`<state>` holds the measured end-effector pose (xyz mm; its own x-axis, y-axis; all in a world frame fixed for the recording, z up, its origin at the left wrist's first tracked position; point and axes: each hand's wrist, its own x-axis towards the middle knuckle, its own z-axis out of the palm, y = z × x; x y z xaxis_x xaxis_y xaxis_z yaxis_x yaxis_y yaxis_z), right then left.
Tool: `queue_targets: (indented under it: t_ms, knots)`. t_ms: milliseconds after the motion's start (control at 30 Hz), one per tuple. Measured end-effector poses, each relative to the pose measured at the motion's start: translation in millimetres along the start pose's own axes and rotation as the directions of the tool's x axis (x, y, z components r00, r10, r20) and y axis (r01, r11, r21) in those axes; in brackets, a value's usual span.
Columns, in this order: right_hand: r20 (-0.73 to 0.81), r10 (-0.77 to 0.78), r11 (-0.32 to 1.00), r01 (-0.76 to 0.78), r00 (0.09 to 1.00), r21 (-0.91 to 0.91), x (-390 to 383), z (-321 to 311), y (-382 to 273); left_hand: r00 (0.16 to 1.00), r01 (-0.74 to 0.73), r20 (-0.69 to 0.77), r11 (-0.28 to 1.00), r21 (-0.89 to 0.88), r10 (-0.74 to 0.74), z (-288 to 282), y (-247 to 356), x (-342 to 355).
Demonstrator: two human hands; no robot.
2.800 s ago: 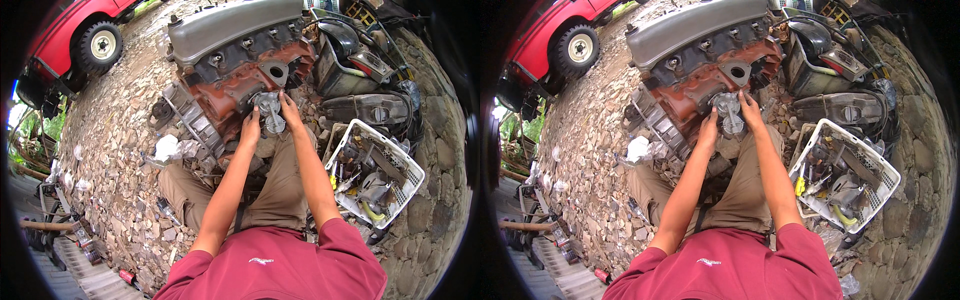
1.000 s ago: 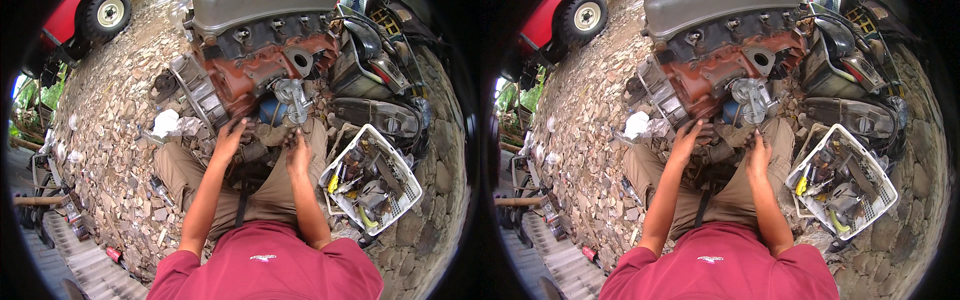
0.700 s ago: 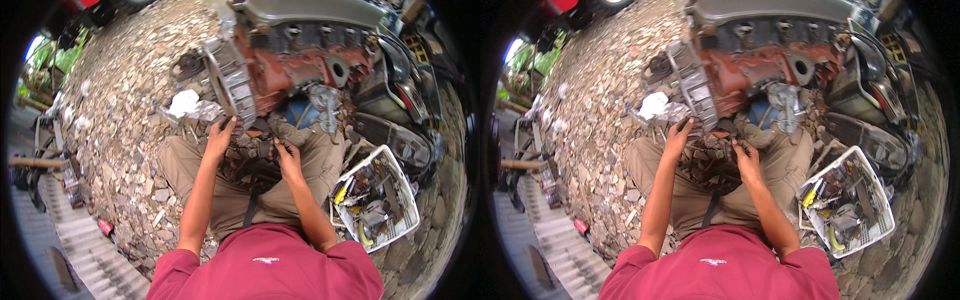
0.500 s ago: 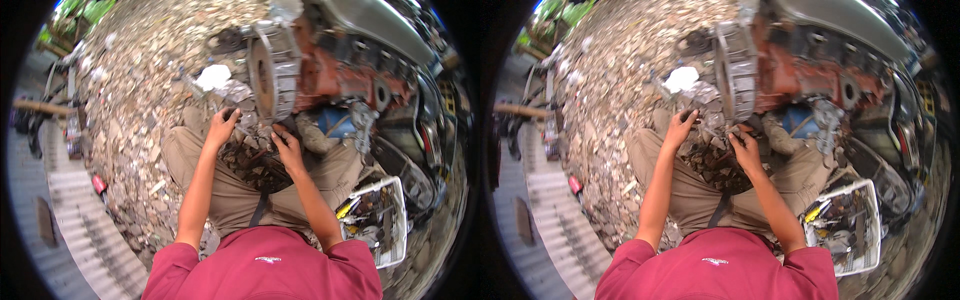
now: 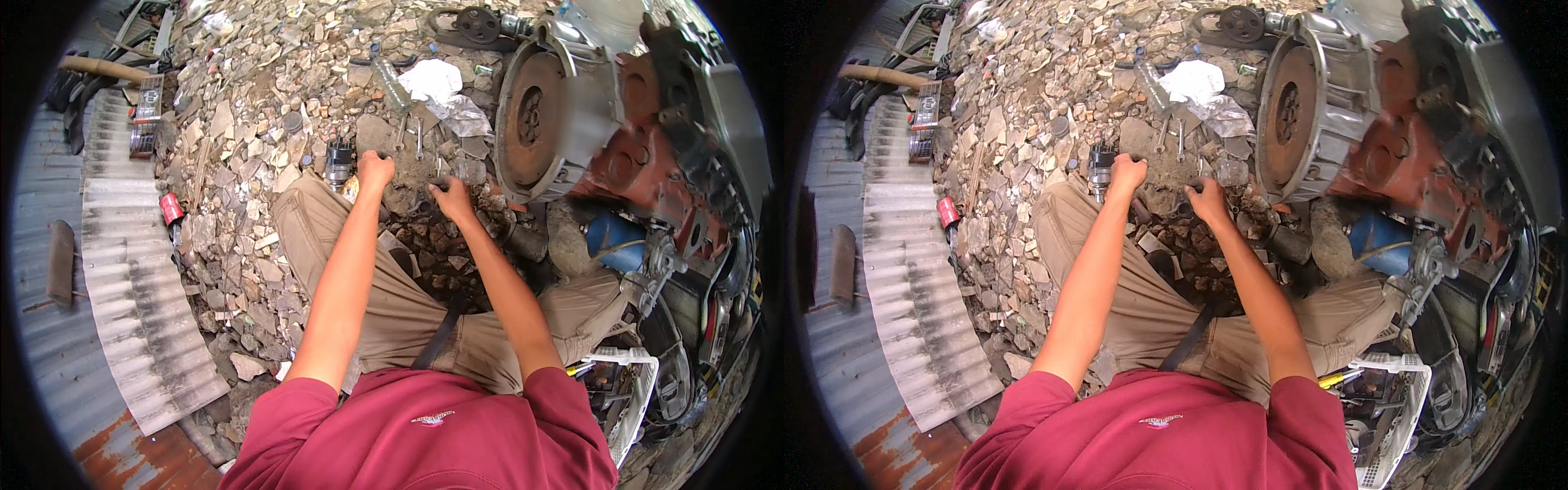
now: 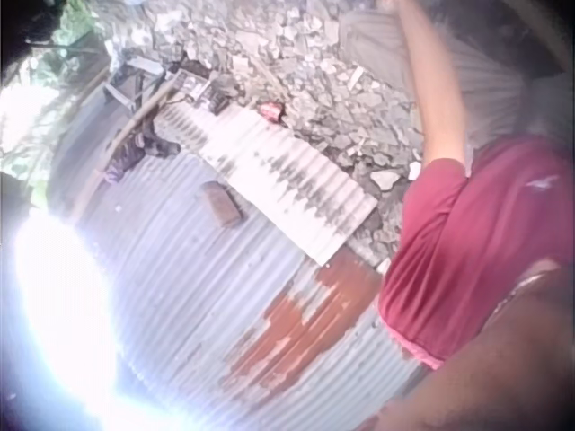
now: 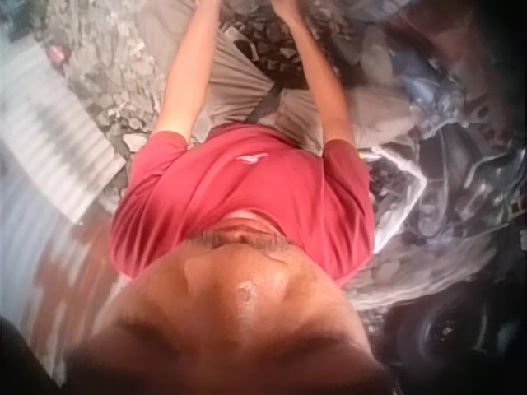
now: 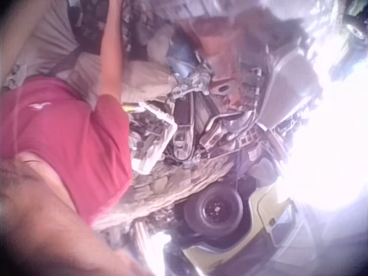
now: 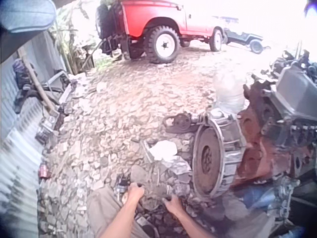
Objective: The person sits on the ground and uses a screwdriver to adjust a black cylindrical engine component. They then pick up a metal engine part and attach it to a larger engine block, using a wrench to tighten bolts and secure the assembly.
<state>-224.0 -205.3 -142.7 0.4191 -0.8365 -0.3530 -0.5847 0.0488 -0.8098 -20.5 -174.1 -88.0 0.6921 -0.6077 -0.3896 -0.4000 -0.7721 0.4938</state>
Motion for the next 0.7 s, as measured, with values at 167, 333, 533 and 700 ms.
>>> queue_targets:
  t_ms: [167,333,533,700]
  knots:
    - [-0.054,0.045,0.993,-0.051,0.997,-0.108,48.9,52.4,19.4,0.985,0.162,0.050,0.987,0.018,-0.162,38.2,-30.5,10.0]
    - [-0.210,0.028,0.987,-0.060,0.977,-0.149,64.5,64.9,26.3,0.966,0.257,0.033,0.965,-0.049,-0.255,56.3,-57.9,18.0]
    - [0.003,-0.190,0.903,0.176,0.982,-0.393,53.5,19.8,37.7,0.965,0.257,0.078,0.959,-0.119,-0.249,59.5,-40.0,14.1]
    - [0.114,-0.273,0.835,0.295,0.955,-0.465,63.2,23.3,51.6,0.959,0.253,0.149,0.965,-0.073,-0.240,62.3,-38.2,9.4]
